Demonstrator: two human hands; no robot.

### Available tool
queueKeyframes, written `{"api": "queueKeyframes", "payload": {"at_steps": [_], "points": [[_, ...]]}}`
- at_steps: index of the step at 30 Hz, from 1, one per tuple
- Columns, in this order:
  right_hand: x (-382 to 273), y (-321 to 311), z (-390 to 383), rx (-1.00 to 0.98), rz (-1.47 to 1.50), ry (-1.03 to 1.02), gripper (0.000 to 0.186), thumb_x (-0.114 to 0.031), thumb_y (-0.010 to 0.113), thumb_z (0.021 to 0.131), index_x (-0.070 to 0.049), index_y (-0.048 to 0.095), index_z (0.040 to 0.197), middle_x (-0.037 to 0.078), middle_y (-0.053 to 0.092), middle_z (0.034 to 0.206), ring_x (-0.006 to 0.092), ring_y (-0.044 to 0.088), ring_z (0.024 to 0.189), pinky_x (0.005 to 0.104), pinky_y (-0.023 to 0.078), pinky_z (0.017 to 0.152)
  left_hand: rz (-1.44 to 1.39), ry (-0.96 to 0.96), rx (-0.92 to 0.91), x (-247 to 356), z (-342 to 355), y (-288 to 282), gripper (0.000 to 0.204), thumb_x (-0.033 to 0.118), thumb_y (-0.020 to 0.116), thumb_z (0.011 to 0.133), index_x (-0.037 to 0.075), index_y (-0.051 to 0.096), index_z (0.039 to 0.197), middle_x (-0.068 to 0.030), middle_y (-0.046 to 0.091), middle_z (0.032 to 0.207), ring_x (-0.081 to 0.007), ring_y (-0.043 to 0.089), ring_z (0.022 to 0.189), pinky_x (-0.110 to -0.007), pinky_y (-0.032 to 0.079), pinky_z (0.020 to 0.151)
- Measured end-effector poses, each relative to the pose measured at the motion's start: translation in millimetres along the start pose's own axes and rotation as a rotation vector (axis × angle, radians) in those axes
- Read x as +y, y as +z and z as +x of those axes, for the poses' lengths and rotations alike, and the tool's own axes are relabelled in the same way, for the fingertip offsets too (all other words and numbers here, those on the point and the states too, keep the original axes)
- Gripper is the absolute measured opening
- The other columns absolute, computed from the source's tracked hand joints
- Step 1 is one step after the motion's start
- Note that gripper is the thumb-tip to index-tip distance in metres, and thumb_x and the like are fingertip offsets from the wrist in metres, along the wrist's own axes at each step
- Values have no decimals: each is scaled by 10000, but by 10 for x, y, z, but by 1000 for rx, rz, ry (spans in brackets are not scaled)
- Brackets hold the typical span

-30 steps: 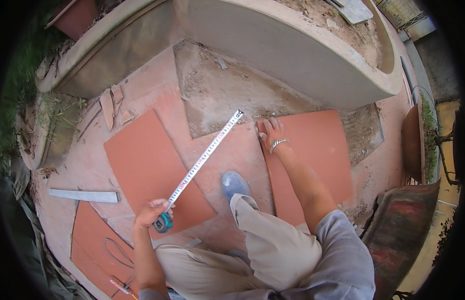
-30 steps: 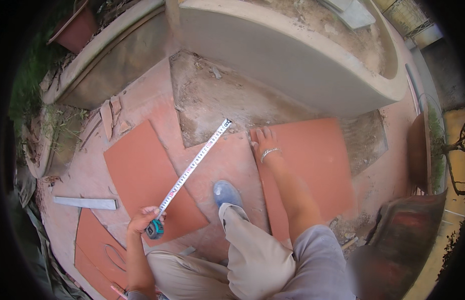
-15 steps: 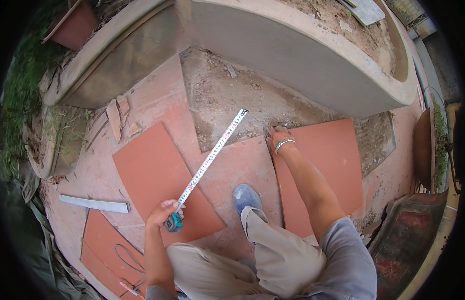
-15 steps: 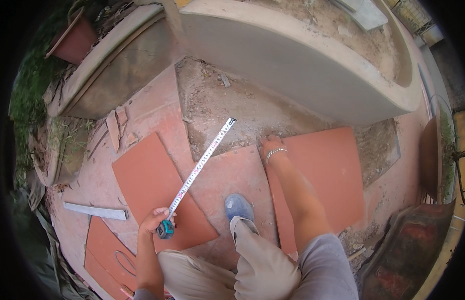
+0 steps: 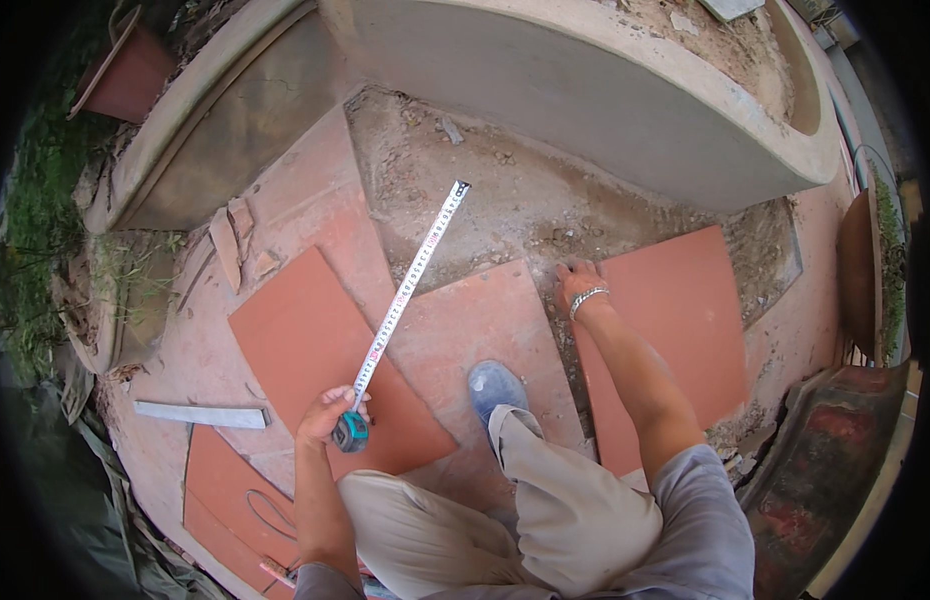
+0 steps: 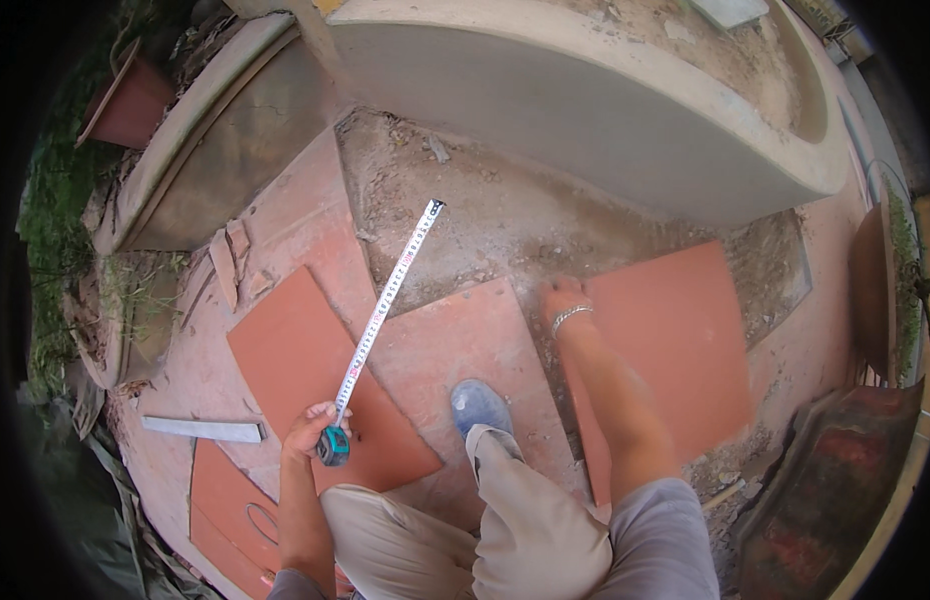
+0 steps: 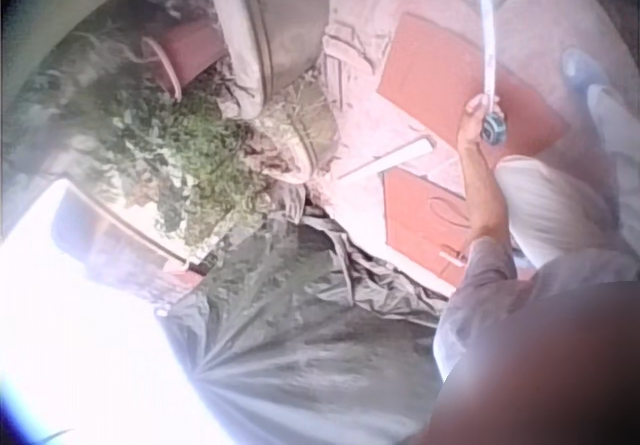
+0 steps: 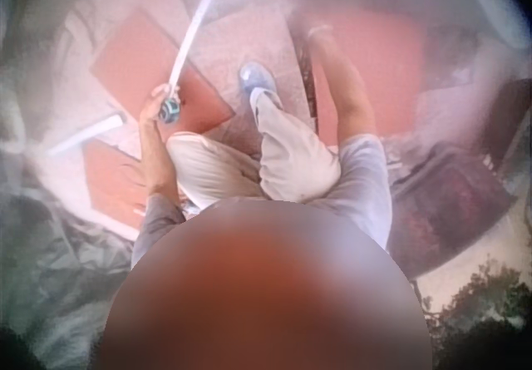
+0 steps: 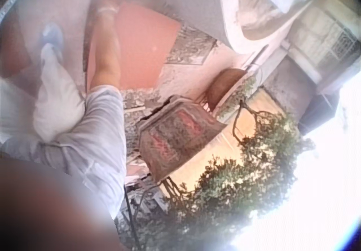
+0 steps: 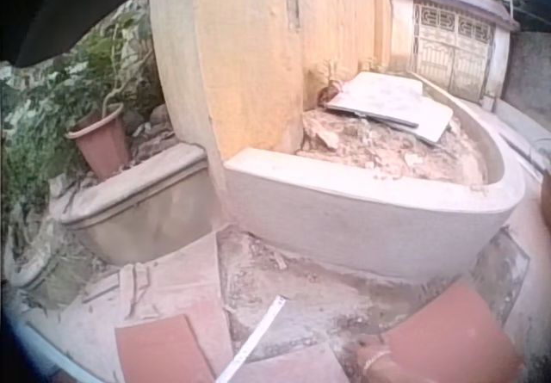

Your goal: The person measures a terracotta tile and the surrounding floor area with a tape measure. They mark the tile with a pencil and a metal straightedge, then use an angle grinder to cut the tile along the marked line.

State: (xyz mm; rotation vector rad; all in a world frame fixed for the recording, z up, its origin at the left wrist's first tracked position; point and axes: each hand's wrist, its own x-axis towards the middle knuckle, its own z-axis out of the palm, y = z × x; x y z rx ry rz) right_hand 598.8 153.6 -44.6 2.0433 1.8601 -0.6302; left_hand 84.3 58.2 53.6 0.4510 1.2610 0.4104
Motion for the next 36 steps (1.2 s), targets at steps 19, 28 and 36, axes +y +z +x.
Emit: {"api": "queueKeyframes", "payload": {"at_steps": [19,28,36], "points": [[57,340,-439,44,-12,-63,245,-257,590,911,-162,659,1126,138,589,1201,336,561,1183,562,351,1057,52,5,160,14,-314,-17,320,258,667,980,-44,686,1084,-83,697,844,-181,697,743,-310,575,678],[0,-55,-264,39,953,157,323,-290,610,969,-81,679,1206,127,700,1065,228,695,891,368,552,741,515,-62,145,504,-462,-26,318,265,662,979,-32,719,1081,-63,694,850,-145,658,736,-304,553,693],[-426,-35,89,-80,1459,179,284,-241,635,987,-14,703,1145,54,720,844,128,667,711,267,526,617,809,-110,110,1026,-272,-17,292,257,669,967,-21,725,1033,-50,689,790,-141,659,720,-310,536,693]]}}
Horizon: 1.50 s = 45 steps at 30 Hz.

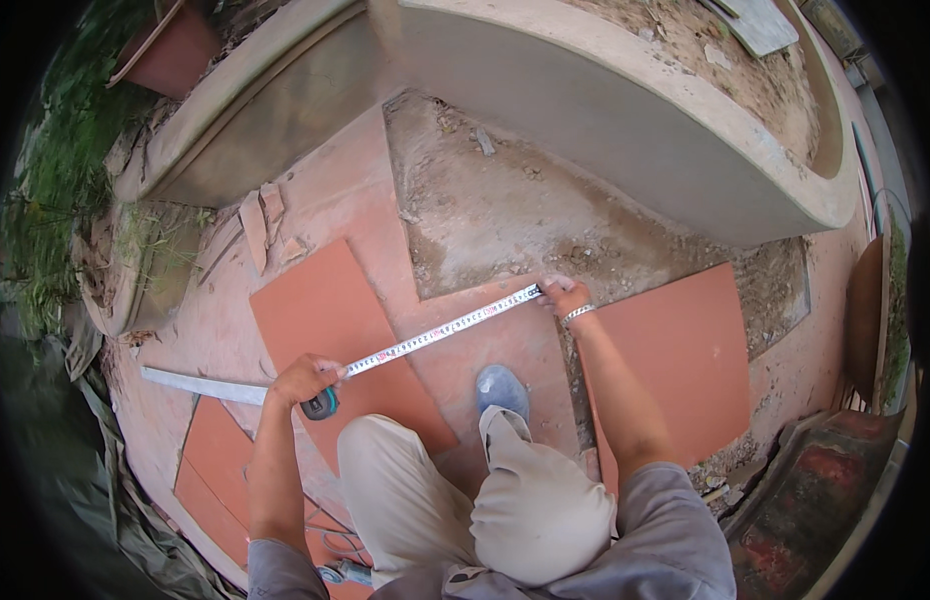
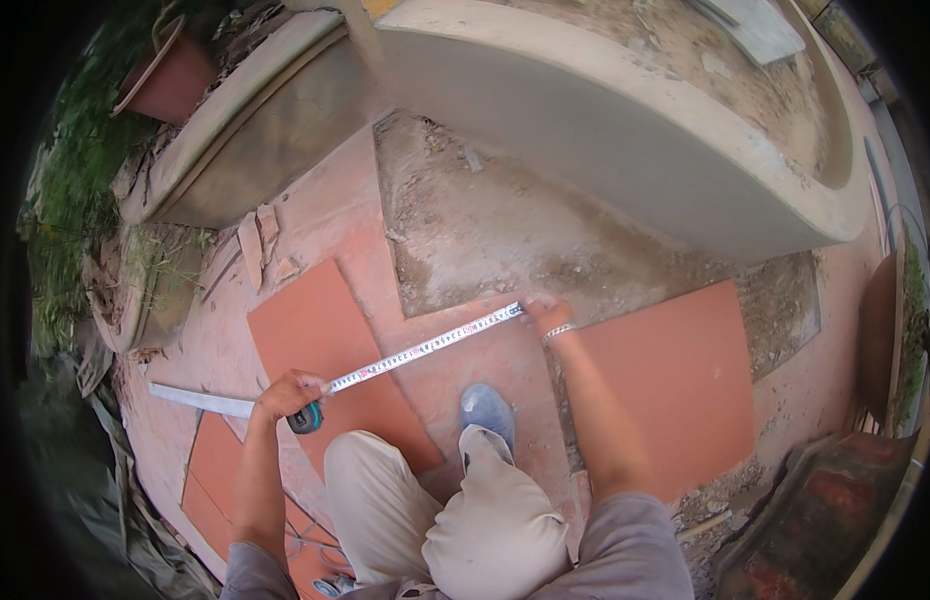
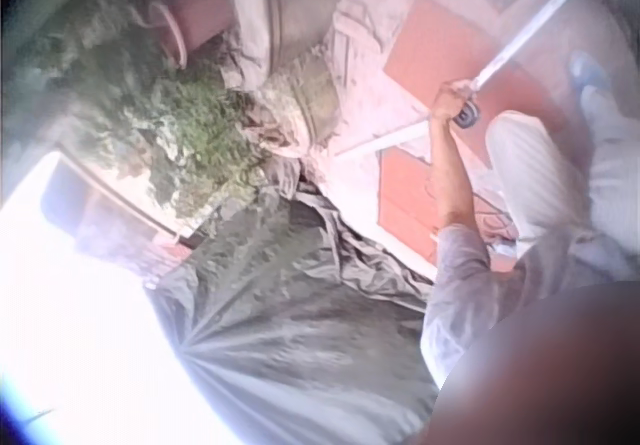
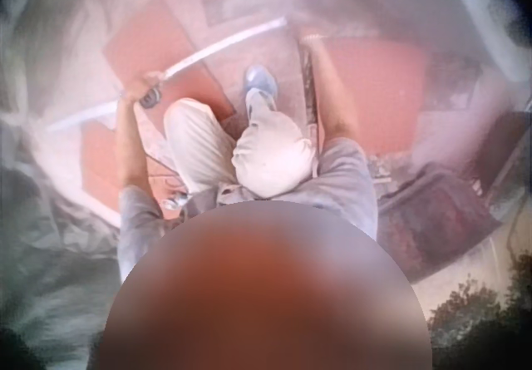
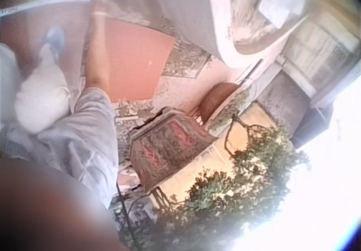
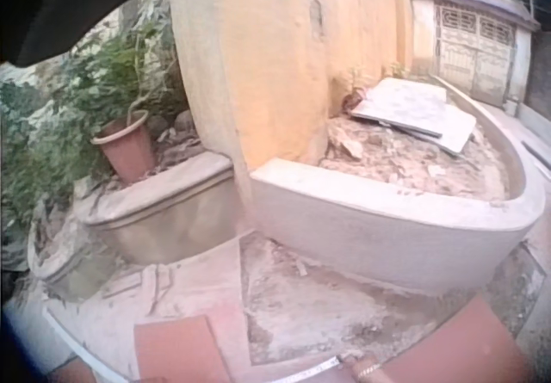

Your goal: The person measures a terracotta tile and the surrounding floor area with a tape measure. They mark the tile with a pencil and a metal straightedge, then use an angle grinder to cut the tile along the marked line.

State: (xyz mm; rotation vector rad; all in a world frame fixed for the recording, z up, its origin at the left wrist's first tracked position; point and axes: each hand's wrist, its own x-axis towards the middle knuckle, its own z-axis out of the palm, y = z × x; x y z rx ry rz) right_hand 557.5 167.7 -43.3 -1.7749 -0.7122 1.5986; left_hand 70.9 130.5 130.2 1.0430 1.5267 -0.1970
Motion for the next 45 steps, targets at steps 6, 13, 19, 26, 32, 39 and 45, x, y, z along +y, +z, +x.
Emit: {"api": "queueKeyframes", "payload": {"at_steps": [6,13,19,26,32,39,45], "points": [[326,-12,417,136,-233,-88,208,-139,669,944,16,729,1069,35,712,797,109,631,643,249,500,587,225,67,46,130,700,-135,263,266,642,965,23,745,966,-59,688,748,-158,643,691,-333,522,688],[544,62,557,285,-389,-137,207,-130,683,919,-27,750,1086,13,689,755,86,572,610,248,464,571,283,98,103,32,1256,-209,252,253,625,950,33,748,950,-96,690,747,-206,647,693,-358,523,701],[454,139,505,301,-343,-154,212,-138,694,916,-27,752,1087,16,686,755,81,570,628,248,461,582,406,140,151,70,1339,-154,296,310,605,957,47,741,967,-167,712,853,-329,676,803,-435,521,785],[431,136,524,337,-432,-175,231,-165,700,917,-16,749,1087,51,717,828,114,622,707,269,495,667,503,5,156,528,1257,86,335,364,595,965,74,709,1088,-179,712,1017,-368,675,977,-476,512,884],[401,156,489,312,-276,-69,263,-192,701,922,4,744,1092,83,734,873,138,658,774,285,515,745,555,-51,211,796,1419,382,327,342,582,976,85,709,1132,-198,706,1089,-370,672,1059,-482,517,930],[355,166,473,317,-264,-69,249,-141,706,920,36,731,1092,63,720,861,122,635,747,273,507,703,602,-119,199,830,1543,530,299,319,569,983,88,710,1110,-197,715,1057,-380,685,1028,-501,525,900],[388,136,493,291,-255,-103,245,-127,702,922,50,724,1090,58,709,843,120,620,729,270,500,680,693,-116,152,894,1572,553,238,152,556,949,64,715,1102,-199,714,1106,-367,696,1048,-471,554,879]]}}
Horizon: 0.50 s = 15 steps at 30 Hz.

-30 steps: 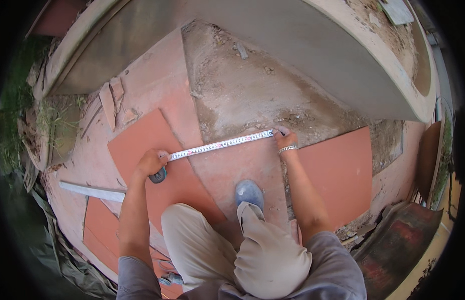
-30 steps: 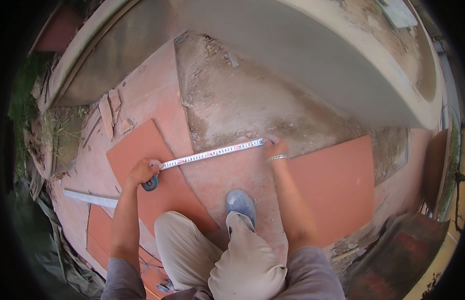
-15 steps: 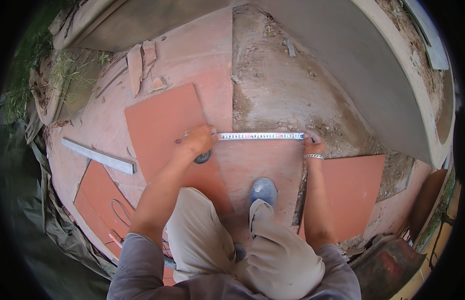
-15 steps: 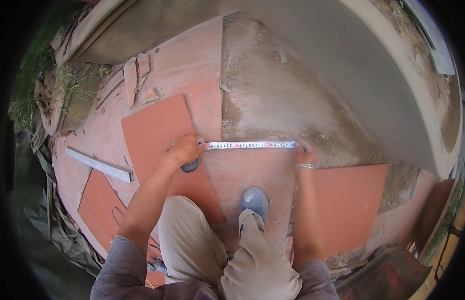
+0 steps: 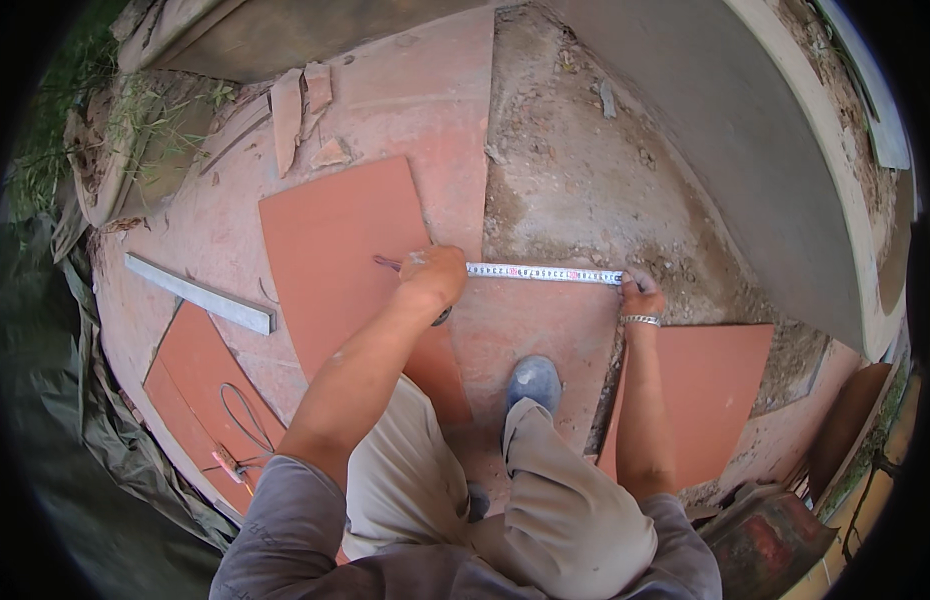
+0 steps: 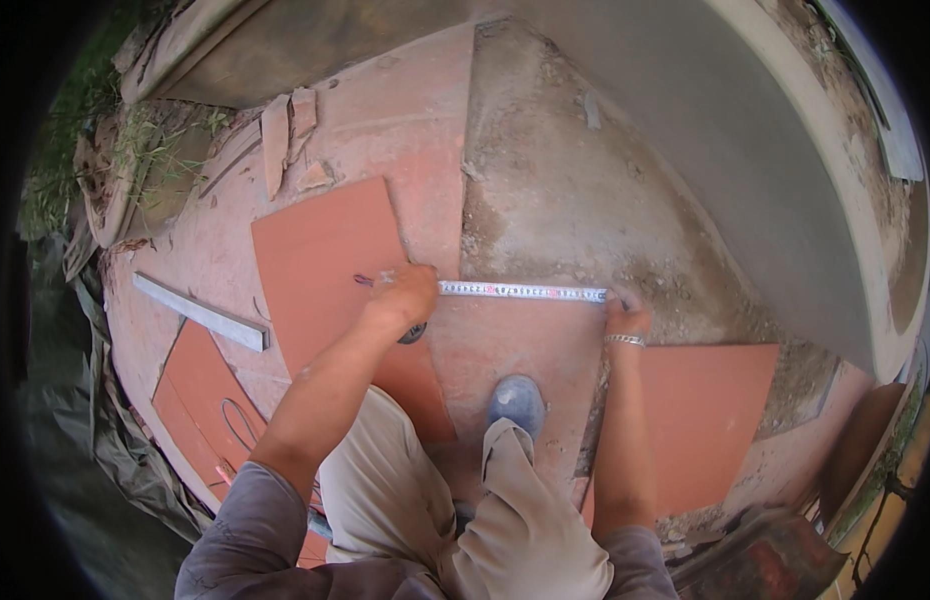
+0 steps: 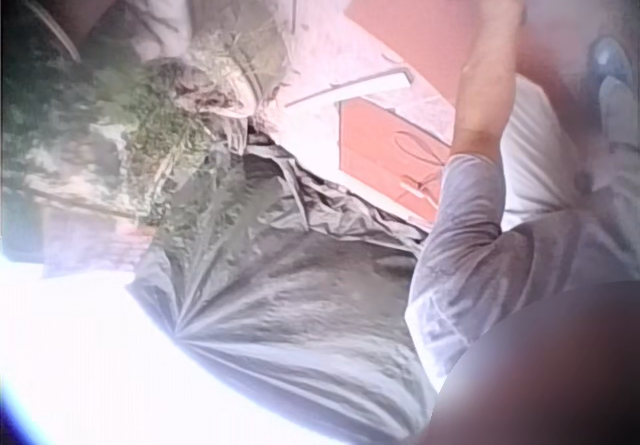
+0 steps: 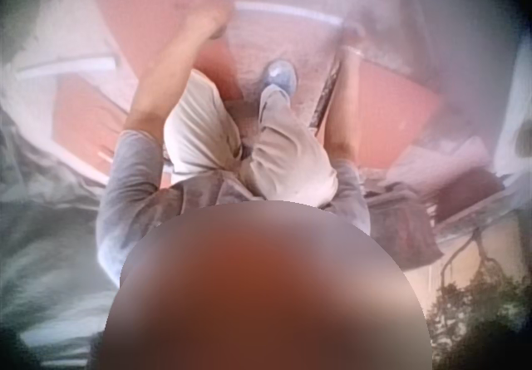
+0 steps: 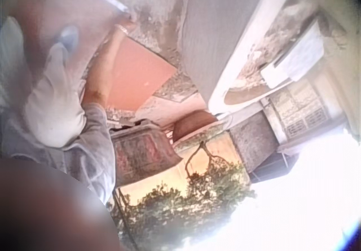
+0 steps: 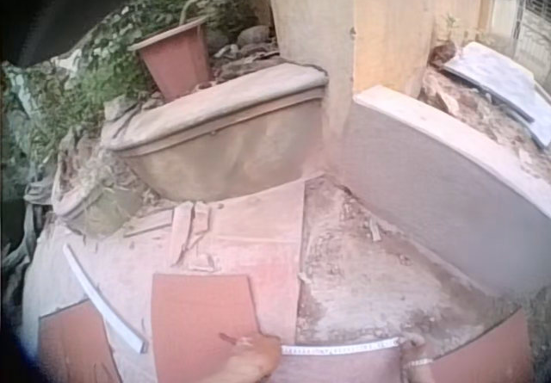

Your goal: The person measures a terracotta tile and the surrounding floor area with a tape measure. They mark the tile with a pencil and a metal straightedge, then use an angle grinder to cut the tile along the marked line.

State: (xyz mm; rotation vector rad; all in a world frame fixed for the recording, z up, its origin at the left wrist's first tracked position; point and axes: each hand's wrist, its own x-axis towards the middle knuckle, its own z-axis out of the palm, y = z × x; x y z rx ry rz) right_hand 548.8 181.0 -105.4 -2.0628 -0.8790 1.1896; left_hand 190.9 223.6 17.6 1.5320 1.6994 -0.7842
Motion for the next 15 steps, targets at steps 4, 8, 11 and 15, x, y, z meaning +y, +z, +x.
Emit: {"api": "queueKeyframes", "payload": {"at_steps": [4,8,11,15], "points": [[71,-7,36,5,-39,-2,233,-121,698,922,50,723,1078,59,706,838,119,617,722,274,503,671,-5,5,-16,52,-17,-24,241,89,568,924,50,717,1108,-198,716,1119,-356,703,1051,-453,565,860],[159,-23,36,5,-22,-32,227,-120,703,917,50,722,1065,56,705,834,119,618,719,271,506,666,-34,17,-49,39,-30,-20,259,84,578,923,41,730,1128,-200,716,1142,-345,702,1074,-439,565,863],[127,6,33,55,-104,-87,213,-119,703,921,37,715,1066,46,695,819,109,610,691,258,499,630,-44,37,-19,7,29,-77,261,92,550,939,48,722,1130,-203,714,1135,-351,694,1085,-450,556,886],[-192,64,13,71,154,-10,194,-128,699,934,3,701,1077,19,673,789,94,588,633,234,477,566,-104,109,143,-137,103,-196,229,222,564,977,93,689,1120,-192,705,1110,-390,688,989,-490,544,861]]}}
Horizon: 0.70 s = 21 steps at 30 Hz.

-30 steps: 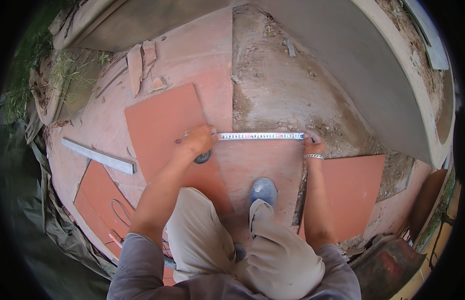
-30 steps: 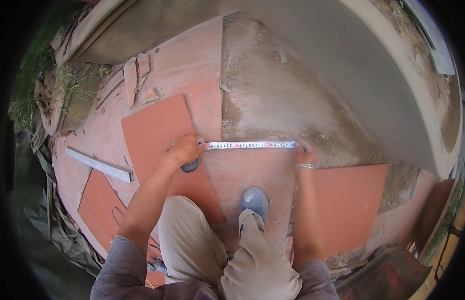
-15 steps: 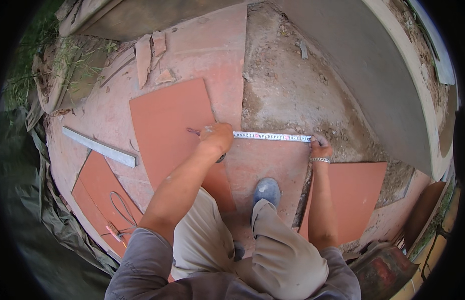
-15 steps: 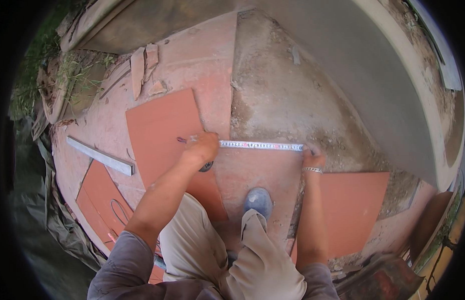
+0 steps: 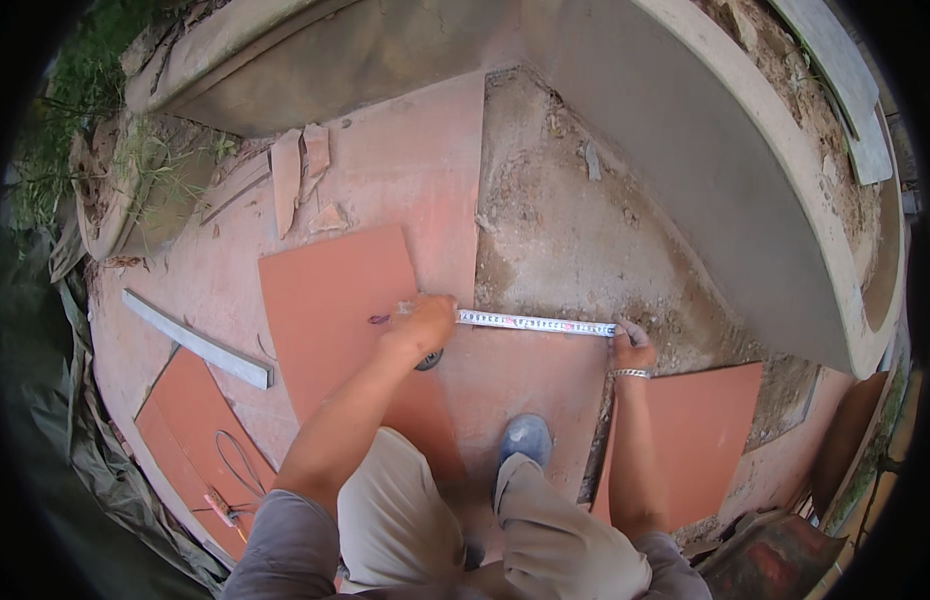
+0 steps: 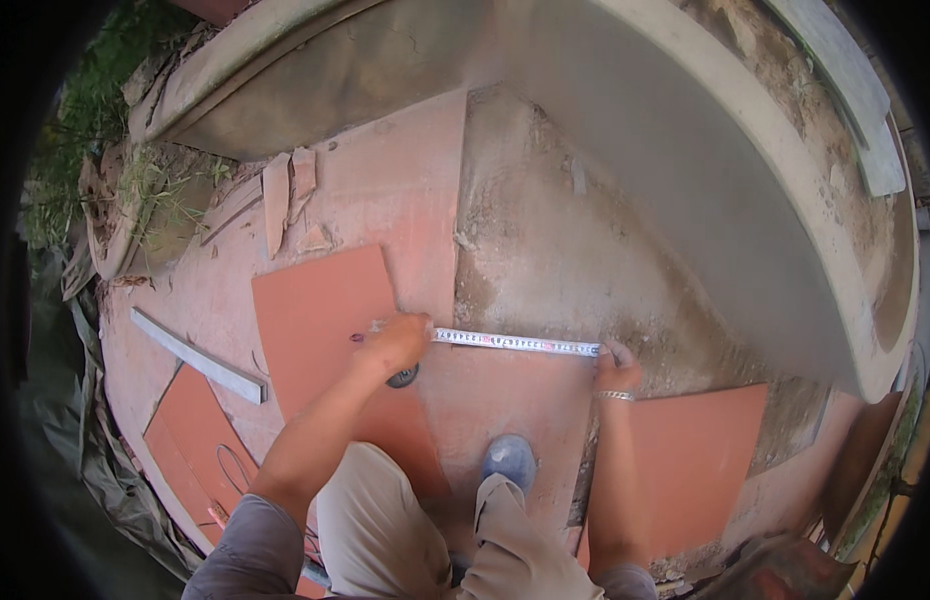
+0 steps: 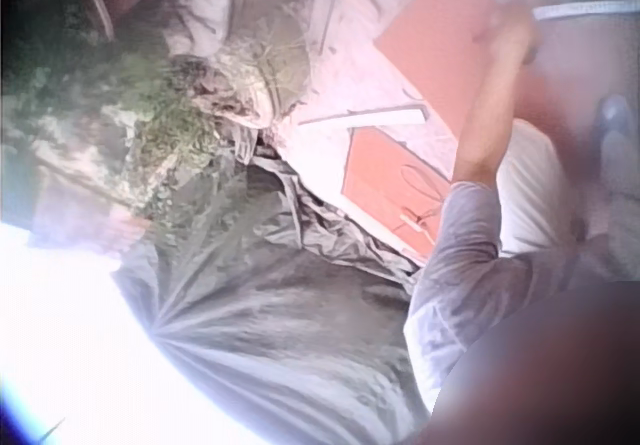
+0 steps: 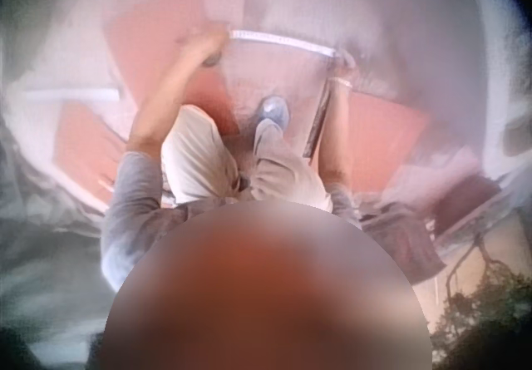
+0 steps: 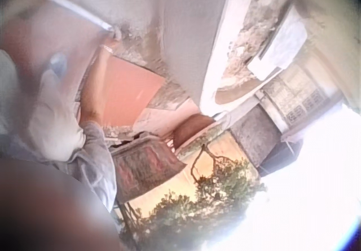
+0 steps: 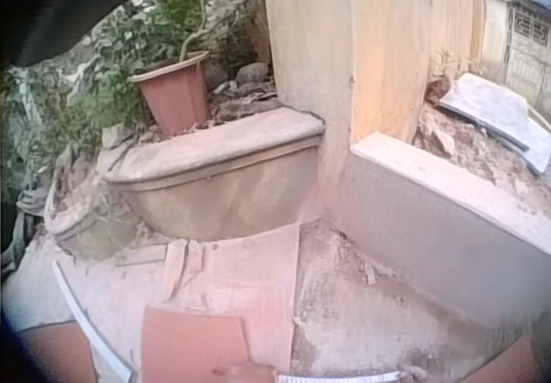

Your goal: The person measures a terracotta tile and the surrounding floor area with a tape measure. They mark the tile with a pencil and a metal straightedge, then use an angle grinder to cut the tile along the marked line.

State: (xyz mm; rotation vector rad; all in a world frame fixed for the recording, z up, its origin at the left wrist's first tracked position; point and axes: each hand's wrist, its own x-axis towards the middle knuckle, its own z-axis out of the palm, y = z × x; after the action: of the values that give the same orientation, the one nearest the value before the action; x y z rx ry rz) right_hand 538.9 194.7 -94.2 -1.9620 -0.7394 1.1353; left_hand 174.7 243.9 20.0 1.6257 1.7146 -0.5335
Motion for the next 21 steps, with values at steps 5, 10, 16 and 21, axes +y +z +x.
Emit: {"api": "queueKeyframes", "payload": {"at_steps": [5,10,16,21], "points": [[-901,181,436,-80,44,7,173,-129,684,947,-11,688,1073,11,663,794,96,593,644,226,478,566,-229,123,184,-340,646,-638,235,324,623,974,136,726,1070,-191,711,981,-362,680,882,-436,531,831],[-1661,664,1222,-149,150,-28,179,-80,661,959,-27,661,1130,24,682,960,109,635,791,240,542,656,-333,251,309,-493,1447,-1424,259,322,664,939,80,745,983,-168,694,844,-285,648,764,-411,506,755],[-1991,1206,1746,-119,233,87,207,-37,666,940,-39,655,1147,33,686,1000,127,652,853,246,572,719,-249,221,384,-581,2017,-1757,250,307,669,927,73,752,953,-153,703,839,-287,660,782,-408,505,772],[-1906,1403,1978,-74,246,143,224,-19,655,940,-36,654,1163,39,686,1023,136,654,893,244,578,758,-234,127,378,-550,2270,-1592,221,292,708,897,78,752,931,-168,713,871,-326,668,813,-405,508,787]]}}
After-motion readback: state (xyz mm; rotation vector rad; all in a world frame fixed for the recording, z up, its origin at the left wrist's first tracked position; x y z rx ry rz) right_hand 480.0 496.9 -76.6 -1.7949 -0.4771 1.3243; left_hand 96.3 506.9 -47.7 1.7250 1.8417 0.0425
